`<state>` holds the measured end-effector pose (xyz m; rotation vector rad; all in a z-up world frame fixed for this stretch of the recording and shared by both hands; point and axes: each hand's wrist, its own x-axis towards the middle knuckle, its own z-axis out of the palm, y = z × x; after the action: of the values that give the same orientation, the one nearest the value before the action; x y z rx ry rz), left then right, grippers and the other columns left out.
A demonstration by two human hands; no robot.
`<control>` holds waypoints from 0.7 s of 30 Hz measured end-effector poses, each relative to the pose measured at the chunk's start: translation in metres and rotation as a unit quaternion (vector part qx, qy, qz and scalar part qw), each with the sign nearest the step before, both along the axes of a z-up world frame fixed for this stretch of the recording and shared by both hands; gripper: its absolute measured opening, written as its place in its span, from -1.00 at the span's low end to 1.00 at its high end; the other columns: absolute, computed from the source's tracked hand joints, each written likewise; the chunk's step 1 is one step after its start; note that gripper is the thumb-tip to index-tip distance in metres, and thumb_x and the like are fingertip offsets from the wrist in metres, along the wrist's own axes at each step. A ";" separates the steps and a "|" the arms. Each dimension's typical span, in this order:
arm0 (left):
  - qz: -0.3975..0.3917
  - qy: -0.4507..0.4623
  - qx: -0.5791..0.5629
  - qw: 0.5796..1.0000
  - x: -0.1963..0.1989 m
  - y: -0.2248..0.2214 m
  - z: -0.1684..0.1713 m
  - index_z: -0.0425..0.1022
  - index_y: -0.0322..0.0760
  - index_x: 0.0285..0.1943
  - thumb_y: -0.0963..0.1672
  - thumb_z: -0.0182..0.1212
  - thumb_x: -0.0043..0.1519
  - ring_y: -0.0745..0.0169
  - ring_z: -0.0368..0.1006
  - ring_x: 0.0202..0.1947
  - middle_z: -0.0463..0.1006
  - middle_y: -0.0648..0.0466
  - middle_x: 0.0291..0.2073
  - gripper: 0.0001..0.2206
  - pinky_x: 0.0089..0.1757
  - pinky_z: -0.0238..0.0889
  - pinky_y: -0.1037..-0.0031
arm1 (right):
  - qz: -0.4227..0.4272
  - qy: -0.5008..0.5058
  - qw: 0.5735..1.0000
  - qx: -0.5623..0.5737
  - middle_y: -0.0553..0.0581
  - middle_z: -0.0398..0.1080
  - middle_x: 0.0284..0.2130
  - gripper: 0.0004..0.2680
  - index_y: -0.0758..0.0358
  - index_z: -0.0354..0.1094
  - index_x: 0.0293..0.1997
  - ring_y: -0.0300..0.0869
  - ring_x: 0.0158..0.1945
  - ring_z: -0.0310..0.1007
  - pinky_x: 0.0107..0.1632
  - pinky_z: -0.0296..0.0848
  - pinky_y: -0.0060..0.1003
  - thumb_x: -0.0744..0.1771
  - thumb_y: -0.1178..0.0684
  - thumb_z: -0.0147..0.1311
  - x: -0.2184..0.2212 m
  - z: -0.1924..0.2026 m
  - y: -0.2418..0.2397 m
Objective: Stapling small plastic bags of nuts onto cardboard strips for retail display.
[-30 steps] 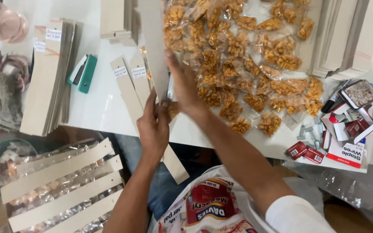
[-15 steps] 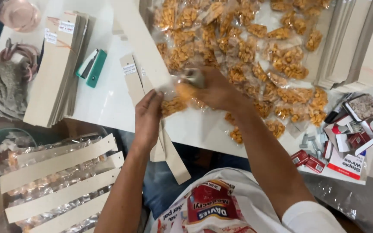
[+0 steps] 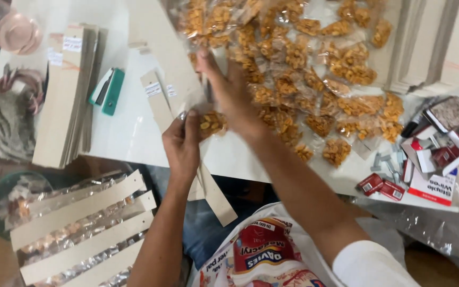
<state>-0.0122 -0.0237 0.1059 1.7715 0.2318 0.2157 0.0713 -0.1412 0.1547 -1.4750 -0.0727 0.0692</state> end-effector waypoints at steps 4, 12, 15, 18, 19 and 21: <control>-0.041 0.004 -0.066 0.997 -0.010 -0.012 0.010 0.59 -0.45 -0.15 -0.01 0.06 0.35 0.19 0.62 -0.22 0.65 -0.07 -0.31 -0.64 -0.08 0.67 0.22 | -0.034 0.095 0.992 0.070 -0.15 0.00 -0.81 -0.53 -0.02 -0.08 -0.72 -0.31 -0.73 -0.05 -0.58 0.00 -0.33 0.21 -0.58 -0.28 -0.001 0.011 0.017; -0.008 -0.005 0.023 1.000 -0.015 -0.004 -0.029 0.59 -0.33 -0.21 -0.13 0.12 0.40 0.27 0.48 -0.39 0.60 0.02 -0.47 -0.80 -0.29 0.34 0.40 | -0.033 0.126 0.974 -0.187 0.23 0.44 0.05 -0.49 0.18 0.41 0.21 0.12 0.16 0.41 0.22 0.32 0.04 0.31 -0.42 0.06 0.007 -0.039 -0.031; 0.053 0.080 -0.139 0.986 -0.010 0.004 -0.033 0.39 -0.43 0.10 -0.11 0.14 0.36 0.09 0.31 -0.02 0.43 -0.12 -0.08 -0.74 -0.02 0.22 0.23 | 0.009 0.051 0.867 -0.495 0.19 0.51 -0.01 -0.60 -0.01 0.42 0.22 0.13 0.12 0.50 0.14 0.42 0.10 0.30 -0.30 0.22 0.035 -0.095 -0.081; 0.087 0.110 -0.244 0.959 0.005 0.007 -0.023 0.32 -0.47 0.35 -0.08 0.15 0.34 -0.09 0.28 0.27 0.37 -0.30 0.26 -0.55 0.22 0.19 0.06 | 0.058 -0.067 0.924 -0.372 0.12 0.50 -0.23 -0.77 0.10 0.47 -0.02 -0.02 -0.06 0.51 0.02 0.43 -0.01 0.31 -0.11 0.29 0.028 -0.068 -0.090; 0.094 0.123 -0.260 0.953 0.002 0.005 -0.022 0.39 -0.36 0.32 -0.08 0.12 0.34 0.04 0.32 0.23 0.42 -0.19 0.23 -0.61 0.20 0.23 0.15 | 0.113 -0.128 0.972 -0.163 0.14 0.46 -0.41 -0.86 0.28 0.49 -0.23 -0.12 -0.21 0.48 -0.06 0.42 -0.13 0.34 0.03 0.31 0.011 -0.046 -0.089; 0.076 0.152 -0.280 0.945 -0.004 0.003 0.004 0.20 -0.41 0.43 -0.04 0.13 0.34 -0.18 0.10 0.36 0.21 -0.32 0.36 -0.47 0.26 0.04 0.01 | 0.180 -0.141 0.971 -0.075 0.13 0.50 -0.37 -0.89 0.25 0.49 -0.23 -0.14 -0.20 0.49 -0.01 0.43 -0.15 0.30 0.11 0.35 0.005 -0.047 -0.079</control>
<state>-0.0162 -0.0211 0.1099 1.2117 0.5924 -0.0204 0.0766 -0.2200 0.1080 -1.5994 -0.5790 0.1615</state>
